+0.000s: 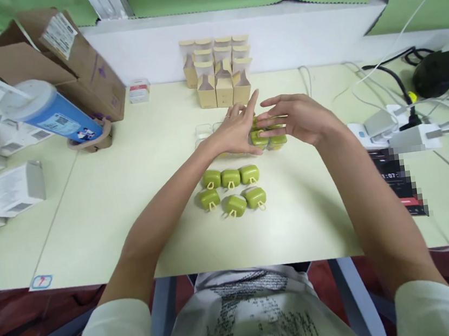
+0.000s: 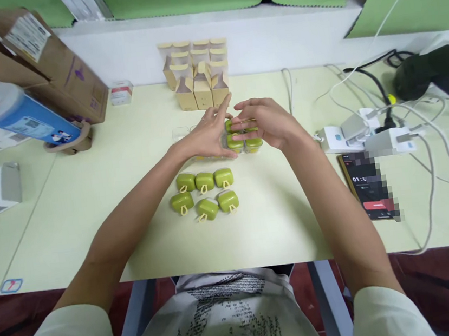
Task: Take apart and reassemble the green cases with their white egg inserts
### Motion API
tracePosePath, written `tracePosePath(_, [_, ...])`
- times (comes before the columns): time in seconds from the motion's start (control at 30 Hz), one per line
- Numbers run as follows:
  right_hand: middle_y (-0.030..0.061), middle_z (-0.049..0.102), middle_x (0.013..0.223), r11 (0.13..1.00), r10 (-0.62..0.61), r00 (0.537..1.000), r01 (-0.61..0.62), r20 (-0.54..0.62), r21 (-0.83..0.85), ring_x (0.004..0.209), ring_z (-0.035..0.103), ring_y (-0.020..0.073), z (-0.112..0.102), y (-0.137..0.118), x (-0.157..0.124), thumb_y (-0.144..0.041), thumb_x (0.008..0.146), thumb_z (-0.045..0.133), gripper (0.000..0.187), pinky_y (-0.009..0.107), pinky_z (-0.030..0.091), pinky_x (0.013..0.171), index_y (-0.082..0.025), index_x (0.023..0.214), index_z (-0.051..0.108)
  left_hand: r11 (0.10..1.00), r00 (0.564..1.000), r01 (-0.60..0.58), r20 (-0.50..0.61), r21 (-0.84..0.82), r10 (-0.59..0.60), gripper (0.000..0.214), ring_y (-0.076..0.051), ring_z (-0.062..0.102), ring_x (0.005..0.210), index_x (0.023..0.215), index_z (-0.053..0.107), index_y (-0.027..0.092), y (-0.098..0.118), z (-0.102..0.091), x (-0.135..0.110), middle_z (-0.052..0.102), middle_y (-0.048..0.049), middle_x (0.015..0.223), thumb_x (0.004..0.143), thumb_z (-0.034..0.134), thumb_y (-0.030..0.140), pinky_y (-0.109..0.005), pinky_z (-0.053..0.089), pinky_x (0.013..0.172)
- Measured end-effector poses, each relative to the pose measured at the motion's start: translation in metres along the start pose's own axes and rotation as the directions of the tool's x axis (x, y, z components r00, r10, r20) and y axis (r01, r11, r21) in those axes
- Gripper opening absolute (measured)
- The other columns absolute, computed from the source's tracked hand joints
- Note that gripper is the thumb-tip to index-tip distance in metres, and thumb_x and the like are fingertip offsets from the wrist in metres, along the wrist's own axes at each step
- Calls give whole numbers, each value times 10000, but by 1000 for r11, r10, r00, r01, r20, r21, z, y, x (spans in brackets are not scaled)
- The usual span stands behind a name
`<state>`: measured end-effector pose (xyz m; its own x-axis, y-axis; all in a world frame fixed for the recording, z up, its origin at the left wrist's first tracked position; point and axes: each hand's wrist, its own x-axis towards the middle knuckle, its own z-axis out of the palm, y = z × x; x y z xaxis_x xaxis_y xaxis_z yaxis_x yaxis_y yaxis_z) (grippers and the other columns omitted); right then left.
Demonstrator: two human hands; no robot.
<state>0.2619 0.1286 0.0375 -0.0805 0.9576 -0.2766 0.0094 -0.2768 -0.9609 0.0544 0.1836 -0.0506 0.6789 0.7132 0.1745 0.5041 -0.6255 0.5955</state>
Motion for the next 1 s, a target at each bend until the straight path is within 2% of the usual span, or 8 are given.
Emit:
tracePosePath(0.1, [98, 820, 893, 997, 31, 999, -27, 43, -79, 907, 865, 284, 4, 4, 16, -112, 917, 826, 139, 430, 780, 844, -204, 990, 752, 1000, 999, 22, -24, 2, -22, 1811, -546, 322, 1697, 1901, -132, 194, -2, 9, 7, 682, -212, 1587, 634, 1051, 719, -751, 259, 1416])
tracePosePath(0.2, [127, 824, 862, 990, 61, 990, -43, 129, -135, 895, 856, 286, 4, 12, 25, -111, 895, 823, 89, 419, 772, 896, -186, 904, 775, 1000, 997, 26, -75, -7, -27, 1855, -576, 323, 1691, 1902, -107, 176, -2, 11, 9, 676, -233, 1539, 593, 1111, 671, -772, 252, 1408])
tracePosePath(0.4, [93, 782, 745, 993, -32, 999, 33, 6, -117, 728, 794, 226, 14, 21, 31, -89, 922, 773, 204, 400, 755, 900, -209, 759, 745, 997, 995, 55, -85, -57, -60, 1895, -610, 296, 1709, 1899, -132, 208, 3, 10, 12, 654, -237, 1545, 566, 1139, 657, -819, 197, 1410])
tracePosePath(0.5, [68, 746, 681, 990, -69, 996, 62, -55, -127, 692, 770, 214, 19, 11, 21, -58, 950, 736, 261, 397, 745, 899, -209, 737, 743, 995, 993, 86, -71, -45, -89, 1949, -626, 248, 1726, 1888, -165, 174, 6, 11, 13, 639, -262, 1574, 529, 1153, 636, -832, 141, 1423])
tracePosePath(0.6, [95, 773, 728, 982, -175, 979, 166, -100, -87, 730, 782, 202, 13, -6, -4, -1, 931, 662, 298, 336, 719, 867, -182, 722, 774, 994, 992, 105, -67, -5, -105, 1959, -619, 244, 1728, 1885, -164, 143, 8, 11, 12, 652, -263, 1572, 513, 1161, 589, -810, 88, 1442])
tracePosePath(0.7, [131, 825, 817, 964, -264, 964, 263, -34, -41, 764, 806, 200, 1, -11, -38, -19, 901, 641, 265, 296, 700, 796, -143, 779, 842, 994, 993, 102, -61, 30, -100, 1929, -596, 286, 1709, 1888, -166, 161, 7, 12, 13, 673, -239, 1578, 531, 1149, 550, -798, 55, 1452])
tracePosePath(0.83, [127, 840, 822, 991, -100, 993, 105, 55, -89, 746, 819, 225, -5, 16, -72, -239, 906, 857, 124, 330, 725, 761, -169, 803, 852, 996, 995, 88, -52, 21, -87, 1914, -573, 323, 1691, 1880, -211, 178, 4, 11, 13, 603, -258, 1696, 552, 1122, 530, -800, 64, 1453])
tracePosePath(1.0, [151, 877, 896, 995, 86, 989, -78, 117, -70, 830, 869, 266, 0, 55, -86, -371, 772, 1042, 288, 370, 757, 846, -166, 867, 863, 993, 995, 101, -24, 60, -100, 1912, -558, 275, 1712, 1851, -267, 121, 5, 12, 13, 593, -287, 1688, 559, 1090, 502, -752, 61, 1466])
